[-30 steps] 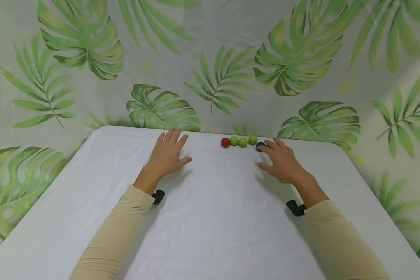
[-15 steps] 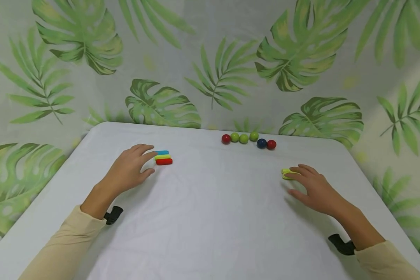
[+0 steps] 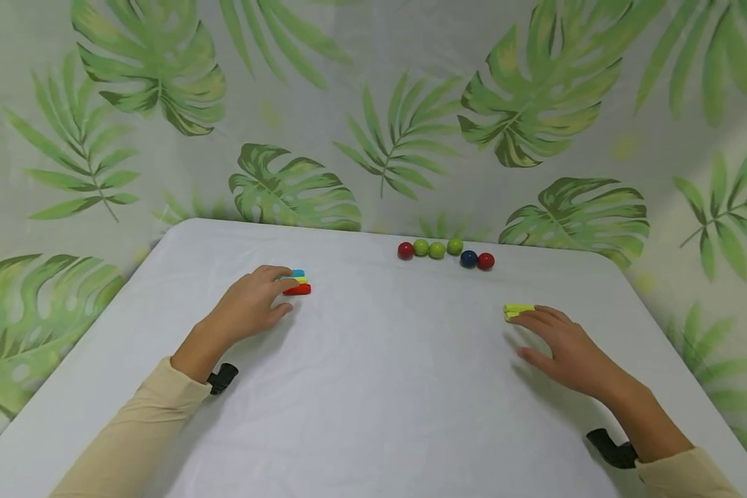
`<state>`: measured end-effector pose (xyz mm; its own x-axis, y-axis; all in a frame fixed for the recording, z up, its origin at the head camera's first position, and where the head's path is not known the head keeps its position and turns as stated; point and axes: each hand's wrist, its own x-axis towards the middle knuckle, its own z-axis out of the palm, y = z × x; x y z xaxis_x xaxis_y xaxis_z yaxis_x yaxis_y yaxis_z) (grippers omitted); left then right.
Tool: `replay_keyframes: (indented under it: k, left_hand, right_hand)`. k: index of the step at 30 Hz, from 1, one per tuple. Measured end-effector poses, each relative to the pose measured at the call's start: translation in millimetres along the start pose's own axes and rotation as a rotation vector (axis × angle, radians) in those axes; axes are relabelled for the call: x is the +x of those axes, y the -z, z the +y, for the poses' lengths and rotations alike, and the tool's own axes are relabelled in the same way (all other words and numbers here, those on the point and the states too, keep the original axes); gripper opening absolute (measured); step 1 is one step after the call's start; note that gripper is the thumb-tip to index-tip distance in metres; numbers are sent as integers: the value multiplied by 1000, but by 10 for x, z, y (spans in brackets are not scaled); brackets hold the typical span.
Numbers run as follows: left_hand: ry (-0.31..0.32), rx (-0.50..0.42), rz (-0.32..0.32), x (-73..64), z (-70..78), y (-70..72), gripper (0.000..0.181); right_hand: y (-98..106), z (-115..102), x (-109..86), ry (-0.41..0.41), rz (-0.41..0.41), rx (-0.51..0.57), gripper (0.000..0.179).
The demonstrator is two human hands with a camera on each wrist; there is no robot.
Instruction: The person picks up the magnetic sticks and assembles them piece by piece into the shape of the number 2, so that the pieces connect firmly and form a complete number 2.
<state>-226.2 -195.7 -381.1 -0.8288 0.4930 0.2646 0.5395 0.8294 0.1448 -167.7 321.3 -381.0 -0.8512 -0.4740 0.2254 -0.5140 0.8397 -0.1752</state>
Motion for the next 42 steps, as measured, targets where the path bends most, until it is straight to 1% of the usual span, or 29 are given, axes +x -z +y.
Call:
replay_keyframes:
  k: [4,7,10,13,15,22,27,32,36,39,42]
  left_hand:
    - [5,16,-1,6,-13,-16,41]
    - [12,24,-11,10,-18,-34,41]
    - [8,23,-23,29,-32,-66,41]
    - [-2,18,-37,57,-41,-84,41]
    - [-10,15,-48,74,-48,-95,41]
    - [-6,15,-68,103,-50,-123,40]
    - [4,18,-85,111,-50,-170,38]
    - [43,-15,-124,145,-29,-181,35]
    - [50,-36,-165,177,-16,-179,30]
    - [53,-51,-194,192,-15,-170,29]
    - [69,-73,-204,201,-18,-156,28]
  right_hand:
    - [-3,-8,-2,-21,-36,-3,51]
    - [-4,-14,-3,-19,-31,-4,51]
    - [-18,-24,-3,-36,-43,29,50]
    - [-50,-44,10,-70,-86,66,51]
    - [-72,-61,18,-78,-104,77,52]
    - [-69,-143,46,-42,-80,62,52]
    - [-39,-160,59,-43,-95,56,52]
    - [-56,-158,71,-41,-98,50,53]
    - [-86,-169,76,-38,-118,55,54]
    - [-93,-182,73,-32,-113,53,54]
    - [-98,-190,74,-24,-105,54,54]
